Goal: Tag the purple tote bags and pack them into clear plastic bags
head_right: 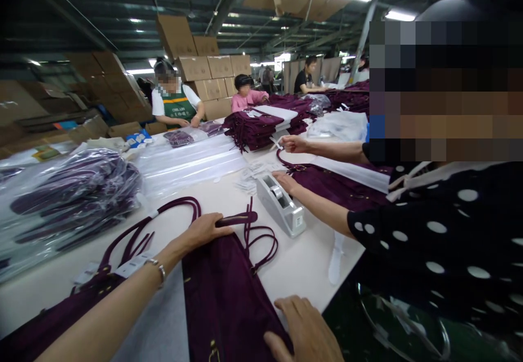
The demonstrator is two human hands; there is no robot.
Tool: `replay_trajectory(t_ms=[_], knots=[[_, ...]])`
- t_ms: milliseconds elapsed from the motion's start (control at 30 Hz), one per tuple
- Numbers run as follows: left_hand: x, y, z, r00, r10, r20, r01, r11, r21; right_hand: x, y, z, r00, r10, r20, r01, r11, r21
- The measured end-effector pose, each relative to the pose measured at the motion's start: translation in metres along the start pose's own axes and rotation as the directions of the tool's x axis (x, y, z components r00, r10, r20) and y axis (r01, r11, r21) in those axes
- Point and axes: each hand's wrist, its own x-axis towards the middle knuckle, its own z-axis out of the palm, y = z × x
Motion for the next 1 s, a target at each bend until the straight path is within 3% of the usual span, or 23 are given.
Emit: replay_trajectory(t_ms=[100,200,267,367,433,533,667,767,867,1000], knots=[[-0.009,0.001,-0.015,0.999,-0.007,-0.033,0.006,0.999,-0.035,0.010,-0.011,-0.015,0.974,0.163,0.156,-0.184,0.974,0.131],[-0.016,-0.003,-0.040,0.984,-0.034,-0.173,0.024,0.998,-0.062,0.027,-0.020,-0.025,0.884,0.290,0.368,-0.417,0.845,0.336],[-0.016,-0.007,-0.059,0.960,-0.048,-0.275,0.030,0.997,-0.071,0.040,-0.022,-0.025,0.863,0.272,0.425,-0.467,0.751,0.467],[-0.005,-0.014,-0.074,0.941,-0.053,-0.333,0.041,0.998,-0.042,0.062,-0.020,-0.017,0.877,0.222,0.427,-0.456,0.664,0.592],[0.008,-0.018,-0.067,0.944,-0.068,-0.322,0.074,0.997,0.006,0.074,-0.018,-0.008,0.886,0.260,0.385,-0.446,0.706,0.550],[0.024,-0.017,-0.038,0.948,-0.092,-0.305,0.117,0.991,0.067,0.087,-0.018,0.006,0.902,0.337,0.271,-0.412,0.860,0.303],[0.029,0.002,-0.003,0.931,-0.036,-0.363,0.083,0.990,0.115,0.092,-0.019,0.014,0.906,0.347,0.242,-0.366,0.930,0.040],[0.023,0.021,0.002,0.934,0.072,-0.349,-0.018,0.988,0.156,0.094,-0.020,0.013,0.907,0.326,0.267,-0.323,0.945,-0.056],[0.020,0.039,0.004,0.951,0.171,-0.256,-0.122,0.973,0.196,0.099,-0.021,0.013,0.909,0.297,0.293,-0.276,0.955,-0.113],[0.021,0.052,0.016,0.962,0.222,-0.158,-0.186,0.959,0.215,0.101,-0.021,0.011,0.902,0.287,0.323,-0.255,0.957,-0.137]])
